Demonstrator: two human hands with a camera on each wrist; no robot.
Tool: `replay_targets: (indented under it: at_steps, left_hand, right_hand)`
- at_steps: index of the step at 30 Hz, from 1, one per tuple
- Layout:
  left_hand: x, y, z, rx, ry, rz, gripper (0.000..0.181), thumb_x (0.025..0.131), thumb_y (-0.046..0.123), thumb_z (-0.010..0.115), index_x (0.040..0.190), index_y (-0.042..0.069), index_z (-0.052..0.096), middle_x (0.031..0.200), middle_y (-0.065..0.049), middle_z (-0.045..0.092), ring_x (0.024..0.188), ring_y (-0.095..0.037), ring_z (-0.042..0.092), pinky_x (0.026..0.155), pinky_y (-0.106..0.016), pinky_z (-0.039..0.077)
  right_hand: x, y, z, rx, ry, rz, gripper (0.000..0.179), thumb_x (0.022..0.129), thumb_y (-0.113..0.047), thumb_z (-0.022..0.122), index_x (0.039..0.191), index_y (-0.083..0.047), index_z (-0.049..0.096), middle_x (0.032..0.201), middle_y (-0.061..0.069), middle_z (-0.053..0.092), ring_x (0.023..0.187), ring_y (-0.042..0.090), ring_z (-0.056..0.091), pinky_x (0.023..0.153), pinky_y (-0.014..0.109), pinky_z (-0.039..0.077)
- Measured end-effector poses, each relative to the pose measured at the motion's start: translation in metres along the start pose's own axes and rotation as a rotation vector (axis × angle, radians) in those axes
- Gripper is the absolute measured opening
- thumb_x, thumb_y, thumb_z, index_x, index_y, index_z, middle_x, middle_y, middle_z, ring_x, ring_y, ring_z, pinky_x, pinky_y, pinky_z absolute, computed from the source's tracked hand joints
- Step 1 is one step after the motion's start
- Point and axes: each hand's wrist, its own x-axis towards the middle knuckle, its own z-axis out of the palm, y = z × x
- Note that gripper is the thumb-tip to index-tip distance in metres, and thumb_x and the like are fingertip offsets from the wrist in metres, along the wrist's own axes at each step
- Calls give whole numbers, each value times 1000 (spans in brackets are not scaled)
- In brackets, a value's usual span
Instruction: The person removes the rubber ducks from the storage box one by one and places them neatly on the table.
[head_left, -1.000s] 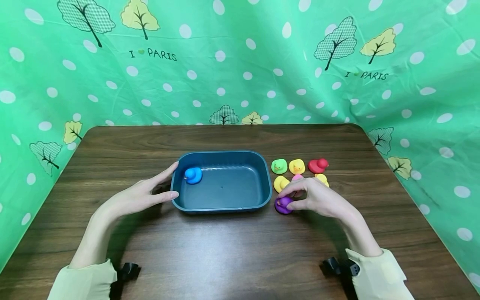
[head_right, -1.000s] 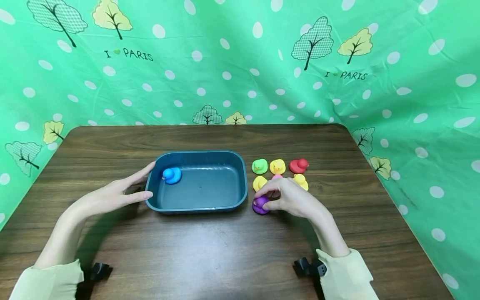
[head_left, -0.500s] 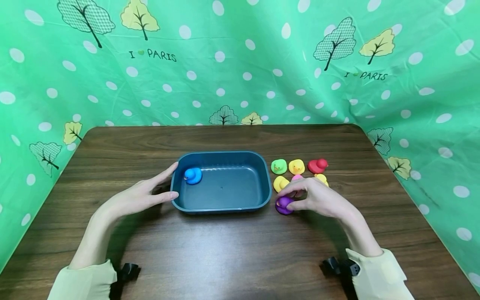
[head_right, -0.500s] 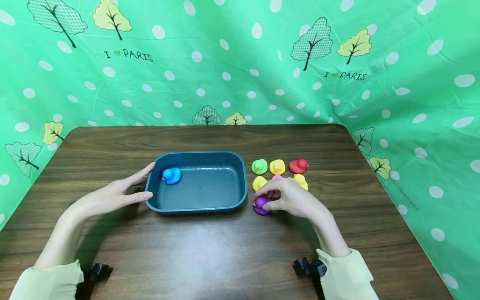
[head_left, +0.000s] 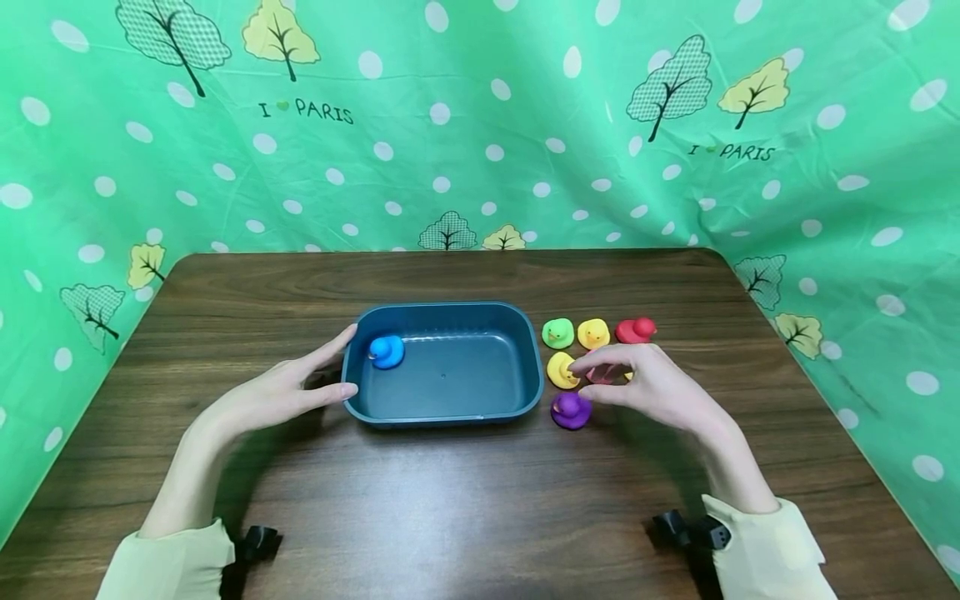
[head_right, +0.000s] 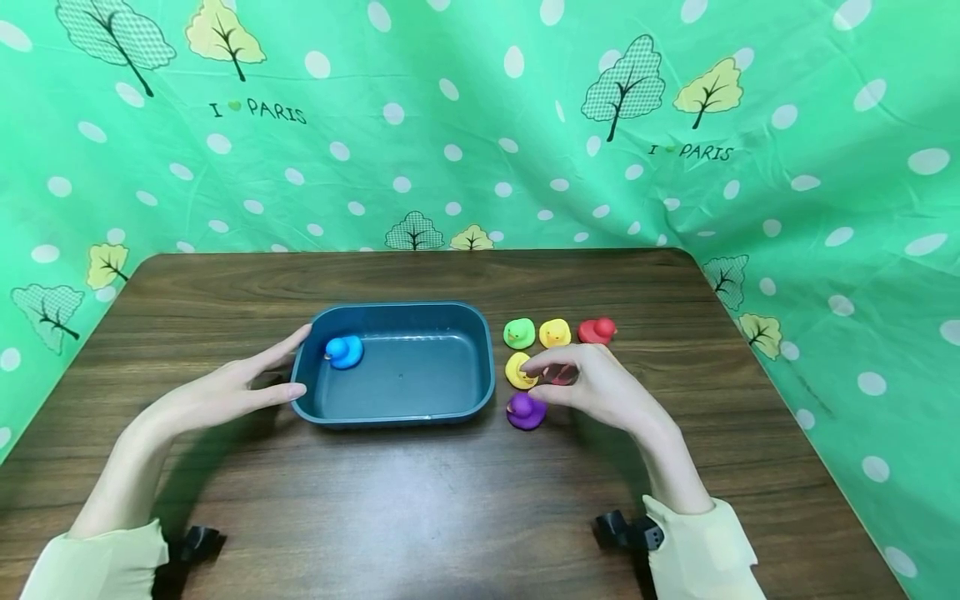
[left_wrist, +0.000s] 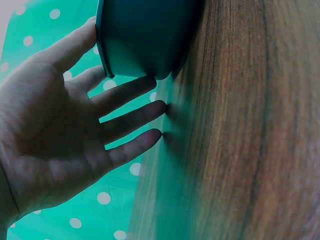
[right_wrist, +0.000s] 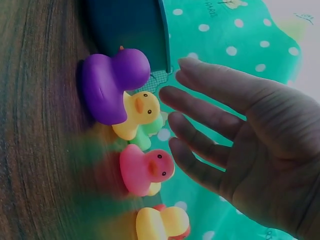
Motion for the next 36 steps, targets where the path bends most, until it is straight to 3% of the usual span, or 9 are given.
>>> replay_targets:
  at_steps: [12, 16, 25, 32, 36]
  left_hand:
    - [3, 0, -1, 11, 2, 3, 80, 100, 60, 56, 161, 53, 4, 175, -2, 13, 160, -40, 17, 119, -71, 29]
    - [3, -1, -3, 7, 0, -4, 80, 99, 61, 56, 160, 54, 4, 175, -3, 13, 160, -41, 17, 119, -71, 29]
    - [2, -2, -3, 9, 3, -10, 81, 99, 62, 56, 160, 54, 4, 175, -4, 13, 160, -41, 17, 119, -71, 29]
    - [1, -2, -1, 11, 10, -4, 80, 101, 57, 57, 161, 53, 4, 175, -4, 13, 160, -41, 17, 119, -71, 29]
    - [1, -1, -1, 12, 8, 1, 80, 101, 57, 57, 161, 52, 4, 175, -3, 13, 160, -41, 17, 119, -71, 29]
  right_hand:
    - [-2, -8, -7, -25, 183, -14, 27, 89, -20, 82, 115, -25, 78, 98, -7, 76, 88, 6, 67, 79, 20, 56]
    - [4, -14, -9, -9, 215, -37, 27, 90, -20, 82, 114, -29, 77, 104, -5, 78, 88, 5, 68, 76, 20, 56]
    - [21, -28, -7, 25, 233, -85, 31, 91, -21, 81, 121, -23, 76, 118, 1, 76, 96, 8, 68, 77, 16, 57]
    - [35, -43, 2, 55, 255, -72, 30, 92, -27, 79, 122, -28, 75, 119, -7, 75, 104, 18, 67, 88, 30, 57]
    - [44, -49, 9, 87, 263, -83, 30, 92, -24, 79, 122, -25, 76, 120, -5, 75, 107, 20, 69, 90, 35, 58]
